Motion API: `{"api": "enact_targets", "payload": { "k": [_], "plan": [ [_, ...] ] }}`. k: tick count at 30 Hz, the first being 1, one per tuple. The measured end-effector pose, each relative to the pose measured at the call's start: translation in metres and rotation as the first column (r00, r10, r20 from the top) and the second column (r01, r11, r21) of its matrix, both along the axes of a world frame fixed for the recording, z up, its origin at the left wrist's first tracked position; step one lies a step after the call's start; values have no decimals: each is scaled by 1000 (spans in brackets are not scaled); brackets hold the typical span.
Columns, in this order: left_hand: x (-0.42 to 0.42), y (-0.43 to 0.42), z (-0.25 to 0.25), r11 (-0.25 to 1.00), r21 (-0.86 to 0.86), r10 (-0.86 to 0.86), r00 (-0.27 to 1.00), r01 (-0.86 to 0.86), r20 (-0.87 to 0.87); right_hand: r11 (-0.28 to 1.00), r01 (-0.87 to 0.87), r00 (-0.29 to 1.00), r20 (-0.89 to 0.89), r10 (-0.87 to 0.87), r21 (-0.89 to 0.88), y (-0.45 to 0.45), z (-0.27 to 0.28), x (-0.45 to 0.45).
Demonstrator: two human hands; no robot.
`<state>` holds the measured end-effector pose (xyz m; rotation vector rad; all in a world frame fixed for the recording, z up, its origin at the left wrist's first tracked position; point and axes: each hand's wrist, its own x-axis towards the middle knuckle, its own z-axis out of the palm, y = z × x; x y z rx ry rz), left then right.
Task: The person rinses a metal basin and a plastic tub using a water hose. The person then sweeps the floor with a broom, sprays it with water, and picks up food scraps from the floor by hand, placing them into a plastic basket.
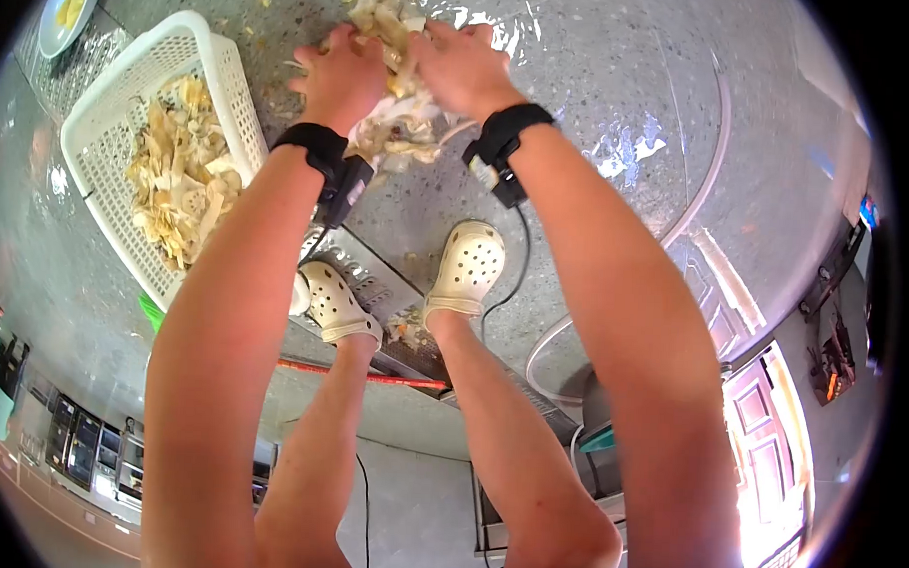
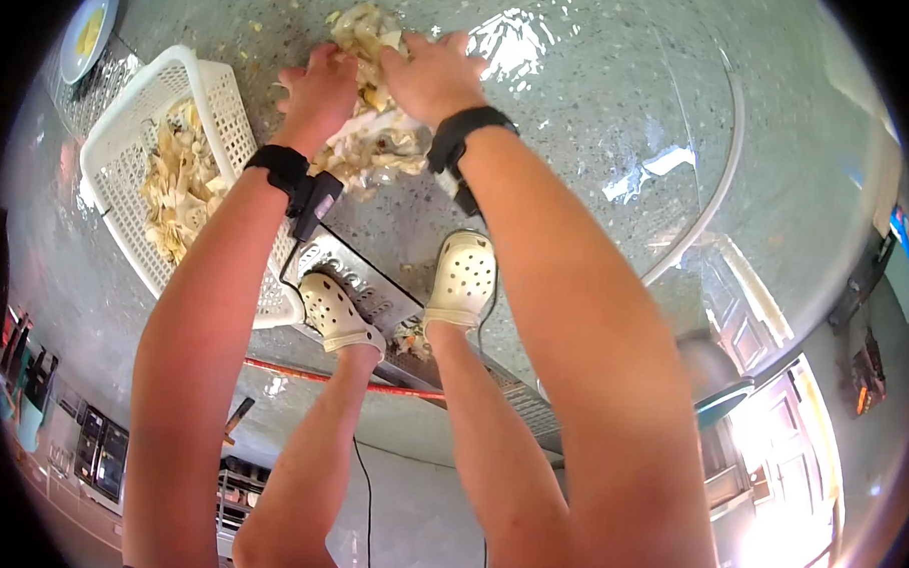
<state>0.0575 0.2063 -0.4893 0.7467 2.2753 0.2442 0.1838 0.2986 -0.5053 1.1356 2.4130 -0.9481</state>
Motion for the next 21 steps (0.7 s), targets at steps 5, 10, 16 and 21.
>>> {"api": "enact_targets", "payload": {
  "k": [5,10,16,21],
  "plan": [
    [1,-17,-10,987,77,114,960,-138,255,998,4,989,-144,-13,-63,-43,18,-14],
    [-6,-13,6,907,118,281,791,-404,544,960,150,923,-314,-222,-236,-47,22,-16],
    [7,-18,34,835,222,292,746,-504,598,929,238,869,-364,-334,-285,-52,54,-12],
    [-19,-39,145,775,176,357,651,-607,670,729,441,684,-329,-651,-524,-85,153,-37]
  ]
}}
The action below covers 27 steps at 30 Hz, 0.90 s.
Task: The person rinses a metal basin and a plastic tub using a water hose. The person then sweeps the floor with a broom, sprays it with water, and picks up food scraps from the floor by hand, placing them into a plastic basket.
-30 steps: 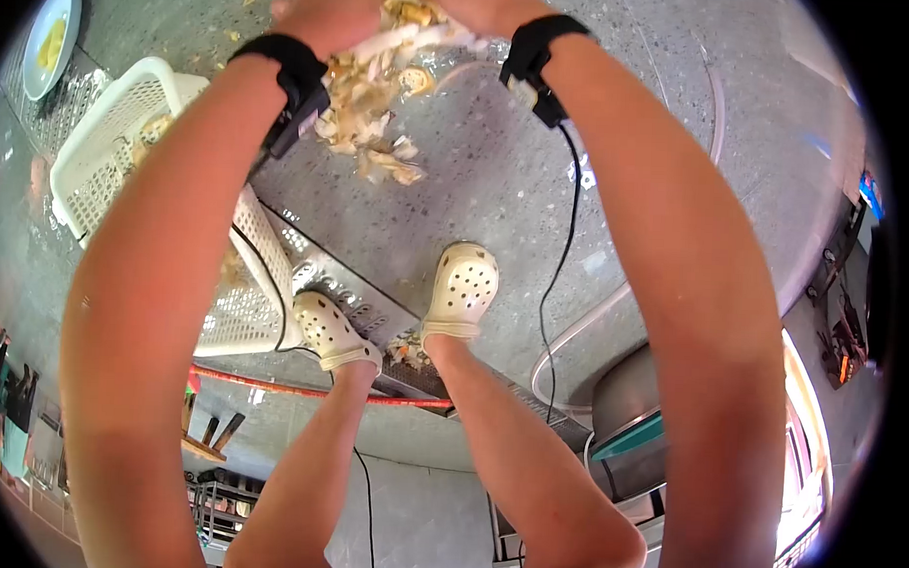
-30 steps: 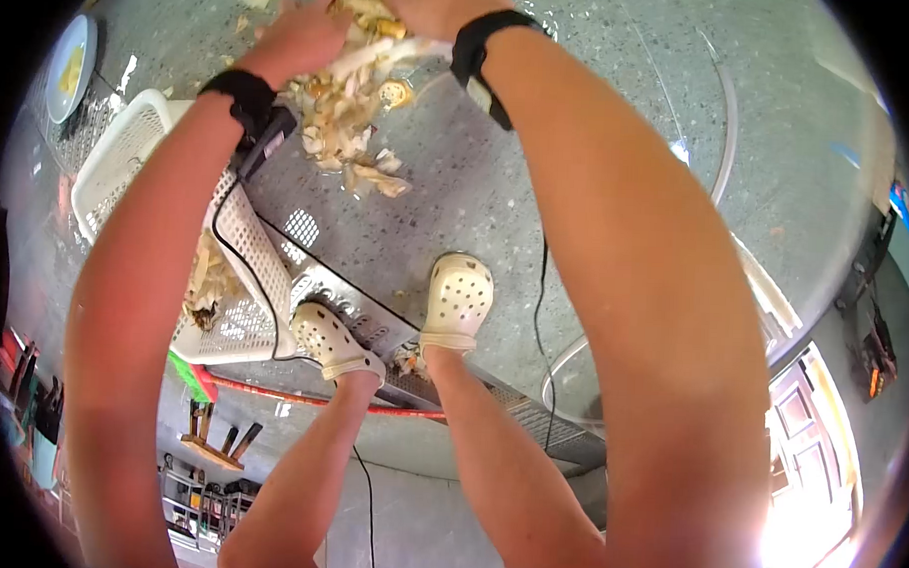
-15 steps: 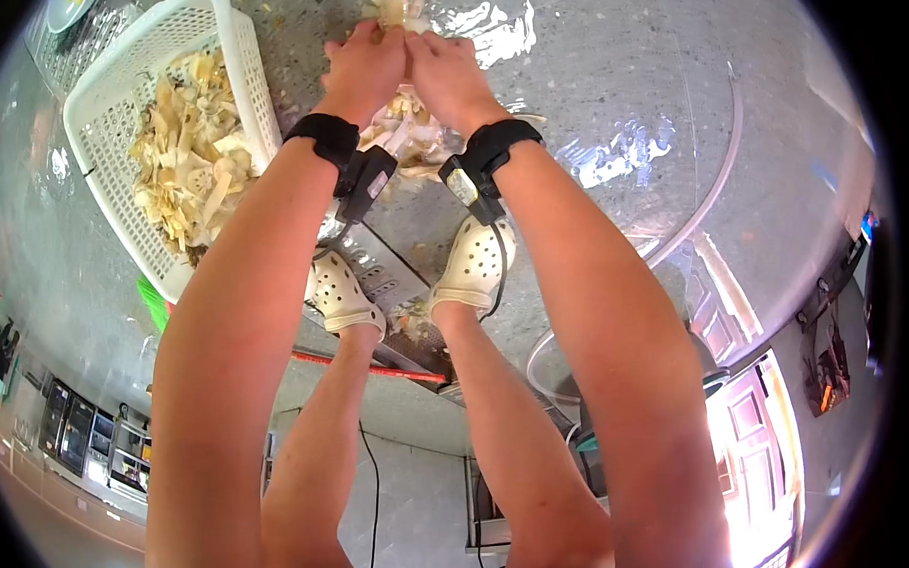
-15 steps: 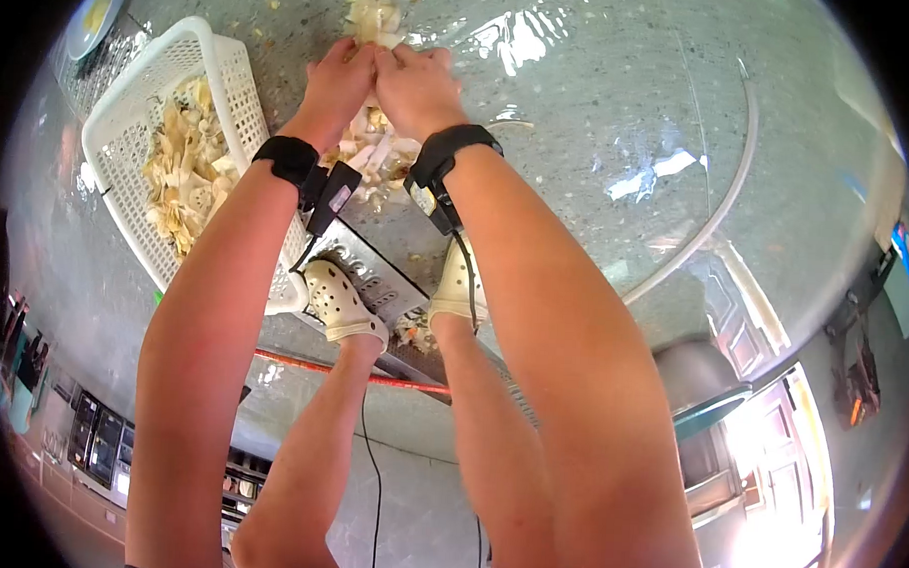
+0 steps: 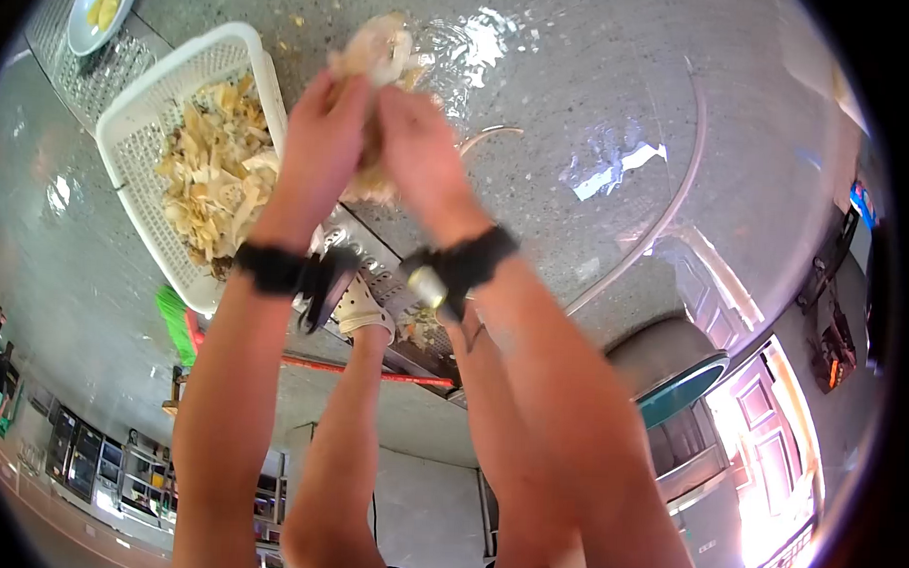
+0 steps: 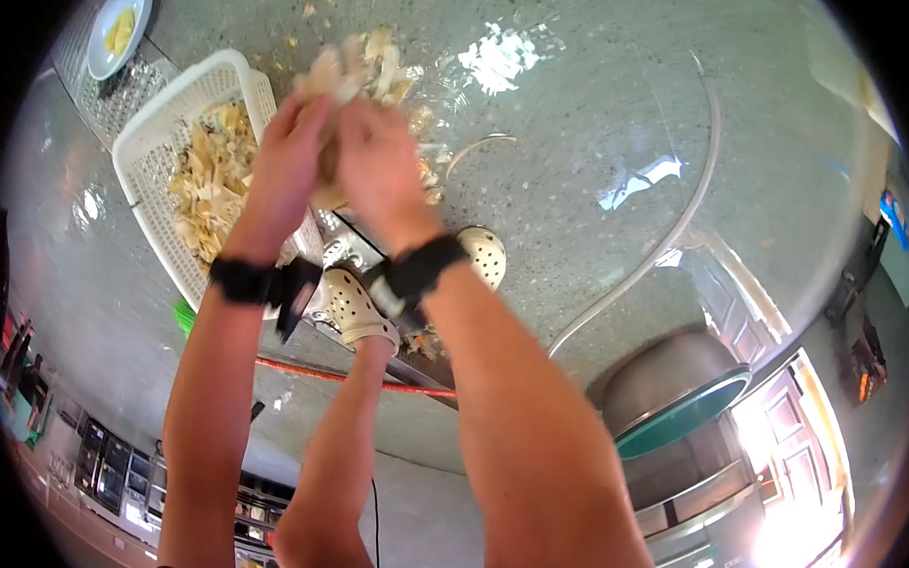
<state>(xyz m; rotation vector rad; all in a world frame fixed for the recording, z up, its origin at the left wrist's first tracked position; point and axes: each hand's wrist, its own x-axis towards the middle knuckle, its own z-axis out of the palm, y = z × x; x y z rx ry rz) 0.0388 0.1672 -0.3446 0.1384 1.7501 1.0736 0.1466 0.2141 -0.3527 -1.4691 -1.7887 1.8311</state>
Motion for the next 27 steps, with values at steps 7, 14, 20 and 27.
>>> {"api": "enact_targets", "payload": {
  "k": [7,14,20,27],
  "plan": [
    [-86,-91,124,982,-166,73,994,-86,-84,999,43,976,-214,-44,-11,-96,102,-89],
    [-127,-125,49,793,-582,-602,374,179,-706,982,-118,990,65,128,-146,-105,24,-62],
    [-57,27,-11,780,-418,-609,409,466,-680,940,-216,923,371,107,266,67,-48,41],
    [-91,162,-132,775,-614,-618,387,151,-684,669,-577,727,668,158,469,268,-145,24]
  ]
}}
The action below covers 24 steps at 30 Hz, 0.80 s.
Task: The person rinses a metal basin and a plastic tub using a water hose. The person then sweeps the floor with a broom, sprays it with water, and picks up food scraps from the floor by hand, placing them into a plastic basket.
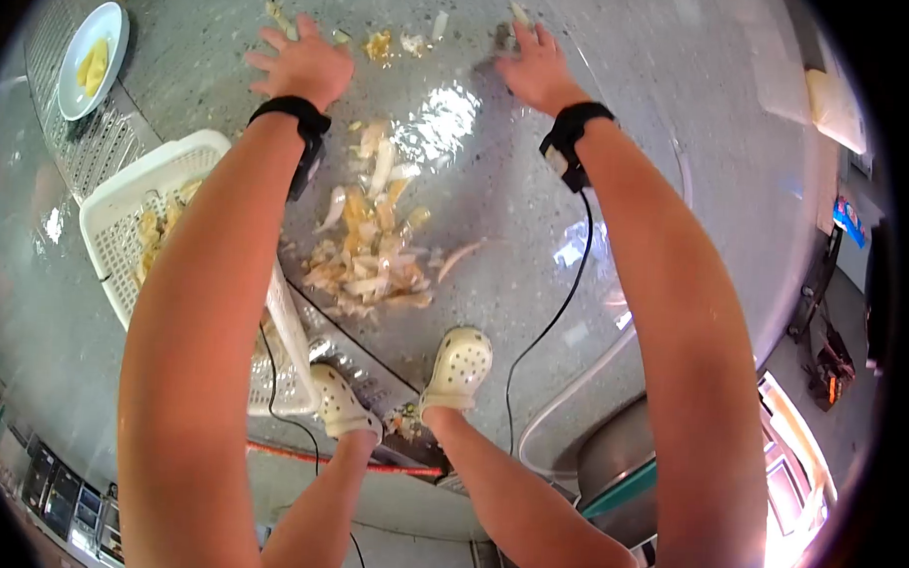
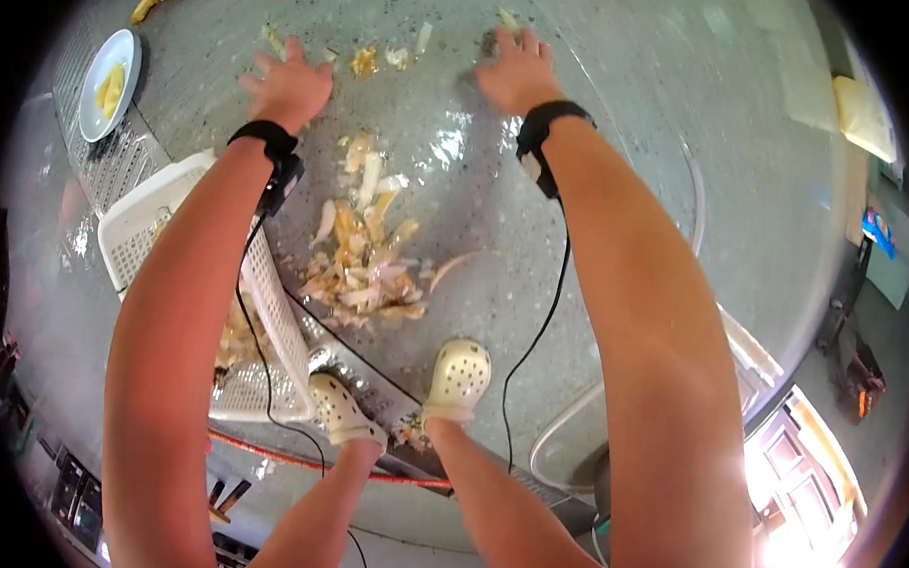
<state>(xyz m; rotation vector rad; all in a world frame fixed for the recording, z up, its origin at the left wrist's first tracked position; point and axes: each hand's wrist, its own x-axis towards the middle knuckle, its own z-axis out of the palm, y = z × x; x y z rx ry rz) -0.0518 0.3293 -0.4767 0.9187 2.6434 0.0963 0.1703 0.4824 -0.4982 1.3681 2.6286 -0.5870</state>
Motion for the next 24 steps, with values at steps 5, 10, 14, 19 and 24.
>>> {"api": "enact_targets", "payload": {
  "k": [5,10,14,19,24],
  "plan": [
    [8,5,-36,997,-32,-74,997,75,23,990,66,995,78,-56,-126,-13,4,-62],
    [54,-51,-45,893,20,-448,892,449,-57,895,-440,892,-75,445,78,-101,-13,-83],
    [92,-114,-27,922,65,-386,917,381,98,853,-511,848,-100,520,104,-159,-9,-48],
    [126,-178,9,884,48,-459,845,465,275,844,-533,845,-87,528,-52,-224,22,17],
    [148,-223,28,1000,-14,-16,898,25,439,911,-338,940,-40,339,-235,-258,53,52]
  ]
}}
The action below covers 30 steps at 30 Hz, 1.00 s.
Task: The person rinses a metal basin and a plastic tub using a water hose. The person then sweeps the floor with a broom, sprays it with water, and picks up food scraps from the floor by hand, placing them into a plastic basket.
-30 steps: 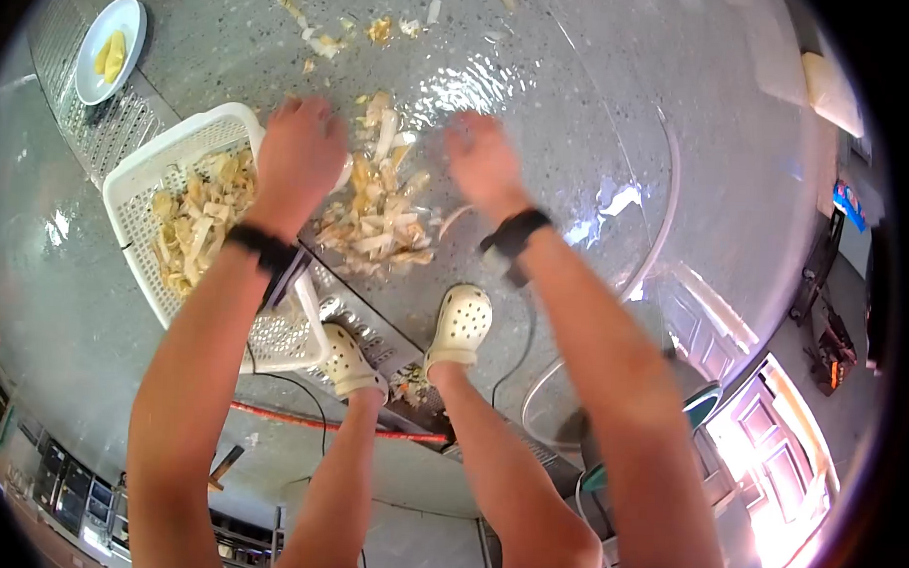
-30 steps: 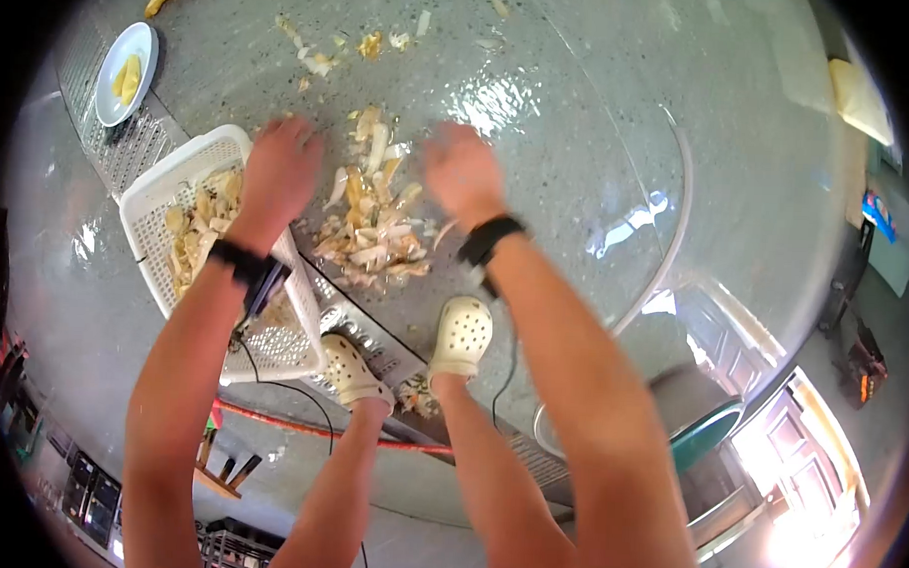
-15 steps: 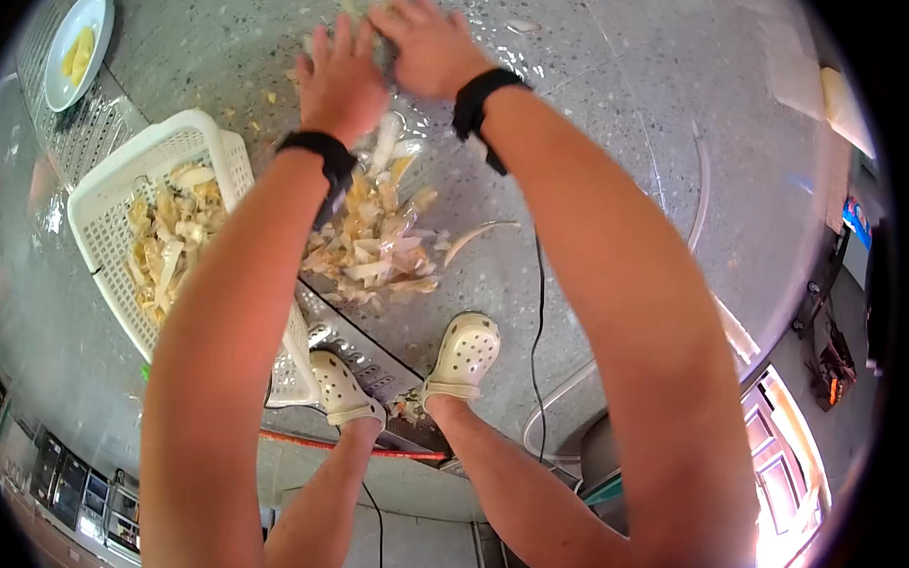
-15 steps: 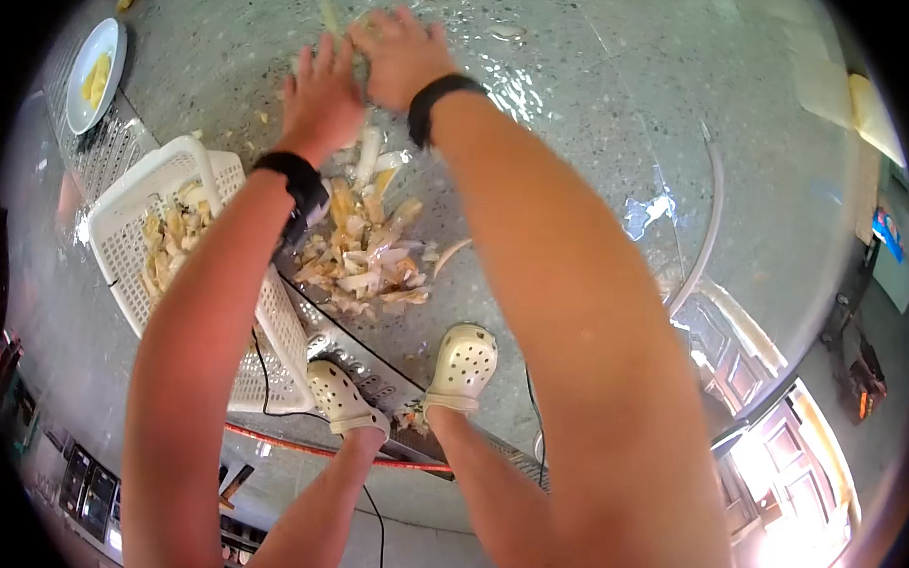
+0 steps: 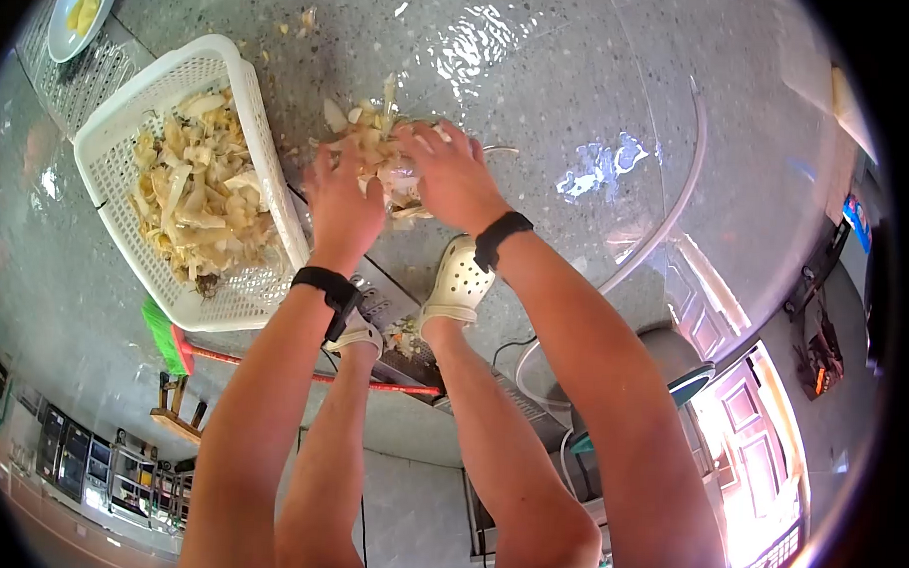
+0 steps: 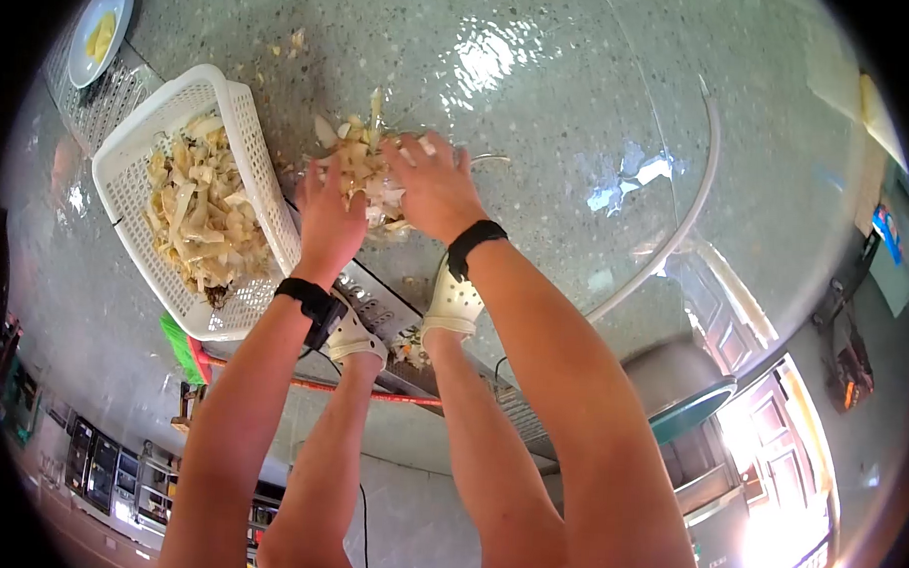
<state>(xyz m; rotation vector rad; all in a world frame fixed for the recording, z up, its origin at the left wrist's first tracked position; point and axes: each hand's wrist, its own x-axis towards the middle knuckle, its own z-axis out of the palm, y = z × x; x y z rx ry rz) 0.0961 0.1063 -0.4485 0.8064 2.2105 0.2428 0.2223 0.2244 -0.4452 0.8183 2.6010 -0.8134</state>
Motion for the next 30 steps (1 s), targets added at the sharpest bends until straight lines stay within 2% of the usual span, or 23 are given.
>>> {"api": "enact_targets", "payload": {
  "k": [2,5,7,9,11,13,16,18,20,22,23,24,26,27,28,29,30],
  "plan": [
    [7,-9,-4,902,-191,404,913,-388,56,993,83,995,-39,-87,-85,1,-6,3],
    [0,-8,-22,687,-249,721,685,-683,107,961,205,976,-35,-215,-187,-5,-13,-12],
    [2,4,-28,563,-253,826,522,-787,214,941,239,965,-52,-259,-240,-15,-23,-25],
    [11,5,-33,520,-256,820,391,-815,419,919,245,955,-85,-283,-307,-39,-31,-29],
    [16,-4,-49,479,-211,788,312,-852,531,832,339,910,-73,-409,-438,-53,-37,-26],
    [17,-1,-44,418,-173,747,229,-892,623,757,385,873,-58,-484,-528,-55,-41,-27],
    [9,-2,-27,479,-271,702,179,-835,689,648,425,841,10,-542,-632,-50,-28,-31],
    [8,-5,-12,519,-206,656,232,-830,718,537,473,814,113,-570,-699,-46,-6,-35],
    [0,-7,17,587,-180,627,302,-790,719,589,469,809,53,-585,-658,-52,23,-38],
    [-20,-11,69,679,-159,596,410,-717,691,657,454,796,-58,-602,-602,-63,62,-53],
    [-30,-18,88,702,-87,581,499,-706,643,696,449,786,-123,-606,-560,-71,87,-59],
    [-38,-27,104,723,-26,568,573,-691,591,679,439,786,-114,-607,-589,-76,112,-71],
    [-64,-33,161,575,-86,668,406,-814,624,615,421,753,-120,-646,-667,-98,153,-97],
    [-82,-46,176,640,-49,638,494,-767,591,572,408,713,-143,-687,-712,-111,166,-113],
    [-105,-59,188,702,-10,597,580,-712,554,582,356,707,-197,-679,-731,-120,173,-130],
    [-128,-69,195,705,-44,623,587,-708,517,543,241,726,-221,-651,-805,-131,170,-146],
    [-148,-79,197,706,-79,646,594,-704,480,586,207,725,-279,-630,-784,-142,162,-157]
  ]
}}
